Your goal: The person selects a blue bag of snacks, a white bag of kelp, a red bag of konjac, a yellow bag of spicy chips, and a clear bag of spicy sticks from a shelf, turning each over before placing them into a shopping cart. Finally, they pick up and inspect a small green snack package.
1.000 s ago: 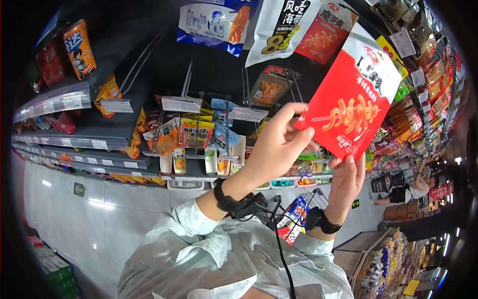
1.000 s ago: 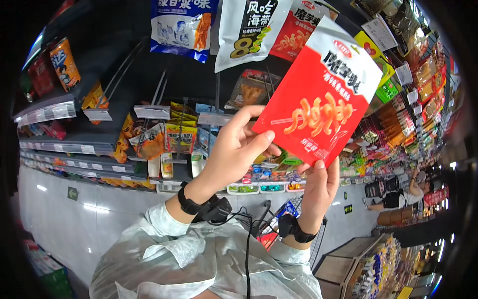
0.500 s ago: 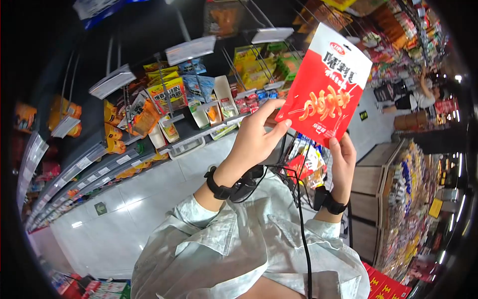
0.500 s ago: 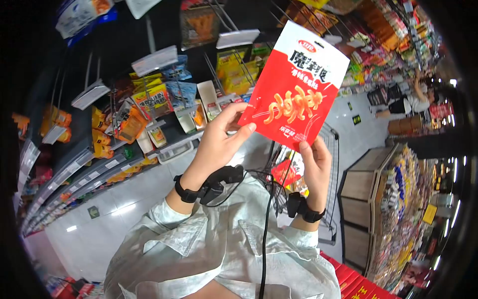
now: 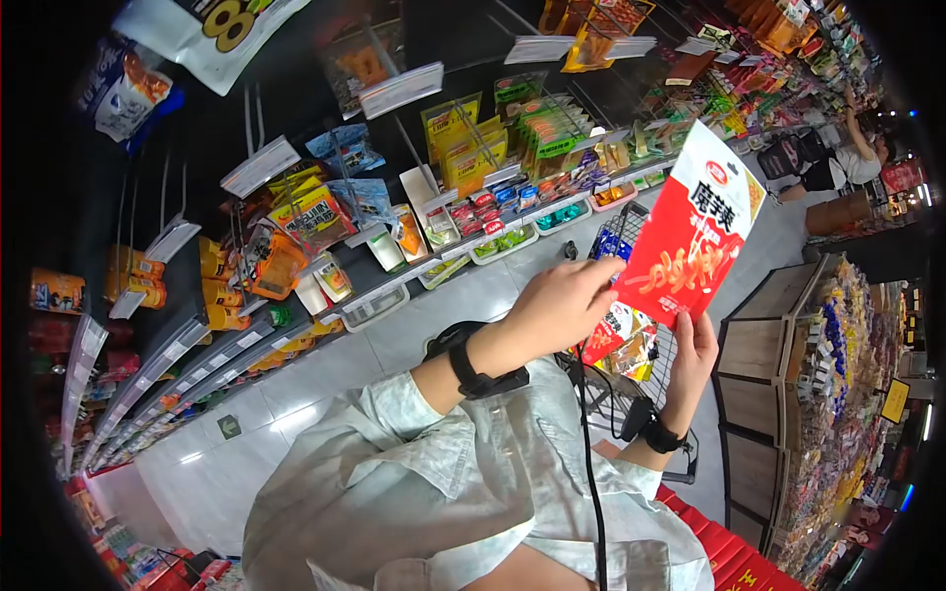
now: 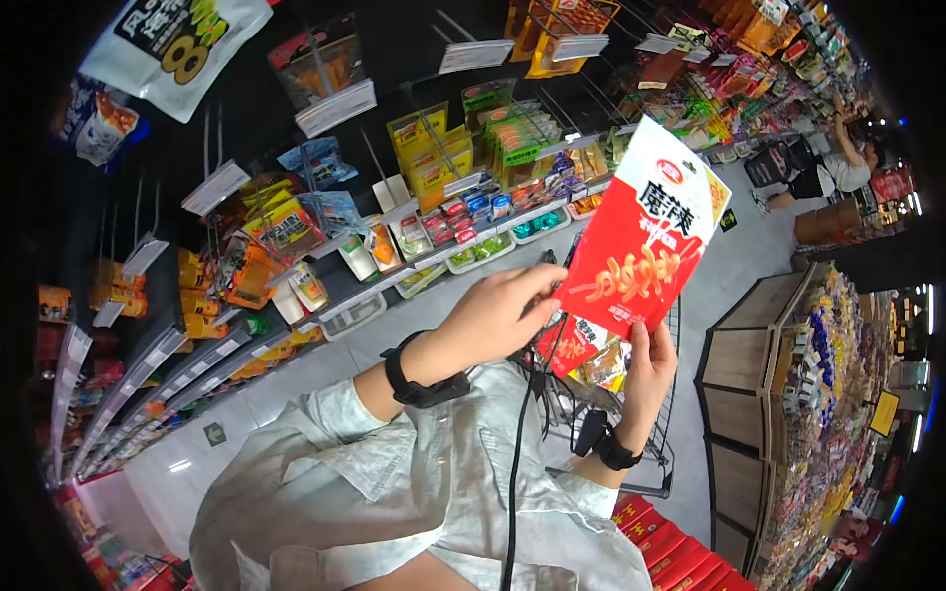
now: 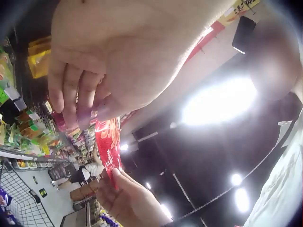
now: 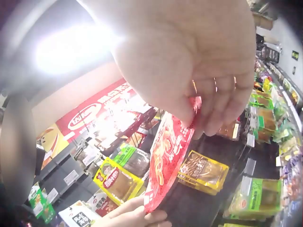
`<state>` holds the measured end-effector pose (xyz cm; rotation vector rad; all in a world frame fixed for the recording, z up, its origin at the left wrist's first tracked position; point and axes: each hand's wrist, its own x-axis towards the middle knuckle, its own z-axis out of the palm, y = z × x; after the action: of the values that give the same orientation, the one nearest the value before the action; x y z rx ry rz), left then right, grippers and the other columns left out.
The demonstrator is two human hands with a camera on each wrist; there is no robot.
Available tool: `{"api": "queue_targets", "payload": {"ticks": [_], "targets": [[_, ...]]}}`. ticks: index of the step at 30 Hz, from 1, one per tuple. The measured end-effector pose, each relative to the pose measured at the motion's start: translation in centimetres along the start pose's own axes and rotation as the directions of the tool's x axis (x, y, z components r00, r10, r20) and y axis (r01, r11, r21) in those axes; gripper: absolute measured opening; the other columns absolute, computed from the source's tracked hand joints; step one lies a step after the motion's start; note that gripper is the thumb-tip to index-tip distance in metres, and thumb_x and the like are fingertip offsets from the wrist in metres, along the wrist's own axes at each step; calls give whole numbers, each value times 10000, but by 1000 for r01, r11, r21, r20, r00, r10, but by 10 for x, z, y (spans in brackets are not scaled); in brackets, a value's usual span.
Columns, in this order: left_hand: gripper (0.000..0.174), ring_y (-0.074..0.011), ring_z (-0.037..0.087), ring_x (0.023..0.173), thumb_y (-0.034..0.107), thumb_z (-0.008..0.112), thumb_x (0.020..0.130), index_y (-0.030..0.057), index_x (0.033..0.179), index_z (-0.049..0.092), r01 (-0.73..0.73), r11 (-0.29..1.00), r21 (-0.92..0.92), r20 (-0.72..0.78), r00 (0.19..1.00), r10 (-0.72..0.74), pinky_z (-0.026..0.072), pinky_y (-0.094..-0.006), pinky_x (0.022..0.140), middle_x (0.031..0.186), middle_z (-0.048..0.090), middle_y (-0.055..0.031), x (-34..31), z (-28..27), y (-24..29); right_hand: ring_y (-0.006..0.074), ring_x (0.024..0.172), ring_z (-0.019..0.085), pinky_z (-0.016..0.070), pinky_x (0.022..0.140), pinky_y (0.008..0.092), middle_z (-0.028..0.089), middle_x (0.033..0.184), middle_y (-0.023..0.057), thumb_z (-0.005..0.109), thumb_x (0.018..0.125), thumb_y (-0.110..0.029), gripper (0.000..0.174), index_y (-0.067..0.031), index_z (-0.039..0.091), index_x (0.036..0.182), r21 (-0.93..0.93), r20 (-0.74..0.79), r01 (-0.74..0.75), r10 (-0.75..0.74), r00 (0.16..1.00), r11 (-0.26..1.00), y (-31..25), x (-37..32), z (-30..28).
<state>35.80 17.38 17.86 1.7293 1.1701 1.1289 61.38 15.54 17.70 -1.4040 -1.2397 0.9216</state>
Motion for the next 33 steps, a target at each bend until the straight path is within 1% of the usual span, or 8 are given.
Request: {"api": "queue_targets", "payload": {"ticks": [3,5,7,8,15,18,20,33], "targets": [[353,-372,698,950,187,656,946,66,1275,614,-17,997,81,107,994,8,557,-451,801,1050,710,-189,15,23,5,49,863,580,467,769,220,685,1028,4,607,1044,-138,252,46,645,1213,31,-80,-9,12,997,999,11,8,-21],[357,-377,691,974,207,651,949,71,1278,620,-28,985,171,200,980,-7,554,-468,823,1075,709,-187,22,34,11,70,928,594,479,826,239,686,1091,22,594,1049,-130,269,52,634,1244,21,-91,-9,11,996,1000,21,10,-39],[375,-385,679,995,227,641,956,42,1281,626,-154,980,129,210,970,125,551,-467,857,1087,708,-186,26,49,10,83,973,600,485,864,253,686,1129,36,590,1051,-125,283,55,626,1266,10,-100,12,-11,995,1000,30,9,-54],[379,-381,677,999,224,638,957,39,1287,625,-134,984,120,266,959,98,548,-465,866,1084,707,-183,30,52,14,107,1047,609,484,924,273,684,1181,62,594,1045,-109,299,53,612,1296,36,-100,-20,23,995,999,34,7,-63],[405,-356,673,997,203,625,958,70,1340,603,-160,978,135,465,882,80,530,-460,888,1022,698,-162,37,76,11,166,1140,609,492,975,312,653,1282,111,625,1013,-89,368,34,573,1356,54,-205,-125,134,970,991,85,-8,-109],[423,-360,671,983,208,626,957,86,1360,592,-196,975,103,416,899,137,530,-463,877,1007,694,-161,34,76,3,199,1164,599,491,986,340,627,1324,121,654,979,-100,414,5,569,1371,-369,-358,-306,169,918,878,118,-20,-120],[432,-364,670,980,213,632,953,93,1366,590,-176,978,116,411,905,114,530,-465,874,1007,693,-164,32,69,2,212,1160,601,489,989,347,625,1329,121,666,960,-106,423,-10,580,1364,-332,-356,-295,170,919,896,129,-21,-121],[414,-378,673,994,224,658,940,81,1325,600,-125,984,130,295,952,82,540,-460,855,1049,701,-164,-1,4,-17,192,1160,615,497,978,320,651,1306,128,629,976,-78,344,17,608,1306,-304,-129,-145,111,986,942,54,-6,-38]]}}
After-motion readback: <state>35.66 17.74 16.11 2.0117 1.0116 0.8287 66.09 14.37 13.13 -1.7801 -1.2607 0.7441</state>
